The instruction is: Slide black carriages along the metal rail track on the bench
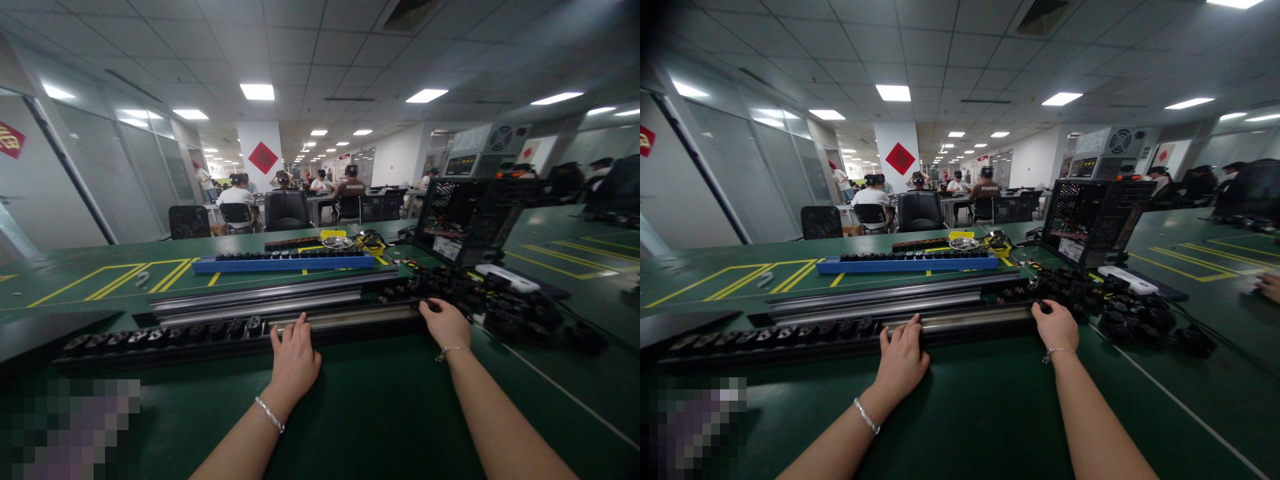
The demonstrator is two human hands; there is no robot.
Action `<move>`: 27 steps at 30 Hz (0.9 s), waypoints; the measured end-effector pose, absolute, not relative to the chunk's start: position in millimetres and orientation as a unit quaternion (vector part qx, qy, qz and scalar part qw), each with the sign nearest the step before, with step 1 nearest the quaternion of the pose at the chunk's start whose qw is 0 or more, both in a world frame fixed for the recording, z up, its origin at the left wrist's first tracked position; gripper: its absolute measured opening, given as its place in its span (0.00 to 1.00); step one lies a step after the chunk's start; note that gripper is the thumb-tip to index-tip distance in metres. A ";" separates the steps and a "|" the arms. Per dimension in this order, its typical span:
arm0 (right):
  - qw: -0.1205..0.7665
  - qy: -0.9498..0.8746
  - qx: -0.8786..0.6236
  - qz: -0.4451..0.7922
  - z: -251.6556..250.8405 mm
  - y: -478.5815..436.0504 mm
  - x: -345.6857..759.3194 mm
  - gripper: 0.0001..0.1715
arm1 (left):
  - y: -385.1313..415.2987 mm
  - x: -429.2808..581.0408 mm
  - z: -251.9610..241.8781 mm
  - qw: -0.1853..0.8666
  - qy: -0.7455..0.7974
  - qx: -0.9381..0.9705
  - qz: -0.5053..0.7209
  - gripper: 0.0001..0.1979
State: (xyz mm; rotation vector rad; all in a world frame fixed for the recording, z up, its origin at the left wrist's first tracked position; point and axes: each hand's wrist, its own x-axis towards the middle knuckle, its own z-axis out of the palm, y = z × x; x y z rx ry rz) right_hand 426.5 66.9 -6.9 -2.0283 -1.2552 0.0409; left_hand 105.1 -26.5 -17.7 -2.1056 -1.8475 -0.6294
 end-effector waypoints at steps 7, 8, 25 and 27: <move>0.365 -0.453 -0.812 0.047 -4.0 62.8 427.3 0.29 | -26.8 105.7 -16.3 0.137 -0.636 -0.726 -0.222 0.20; 0.366 -0.451 -0.813 0.049 -3.6 62.2 427.1 0.29 | -26.7 105.8 -16.4 0.135 -0.636 -0.726 -0.224 0.20; 0.385 -0.449 -0.804 0.061 -19.6 70.6 439.3 0.31 | -25.7 105.3 -18.3 0.133 -0.636 -0.724 -0.233 0.20; 0.389 -0.441 -0.807 0.057 -20.0 71.1 441.0 0.31 | -25.8 105.2 -18.3 0.135 -0.636 -0.724 -0.231 0.20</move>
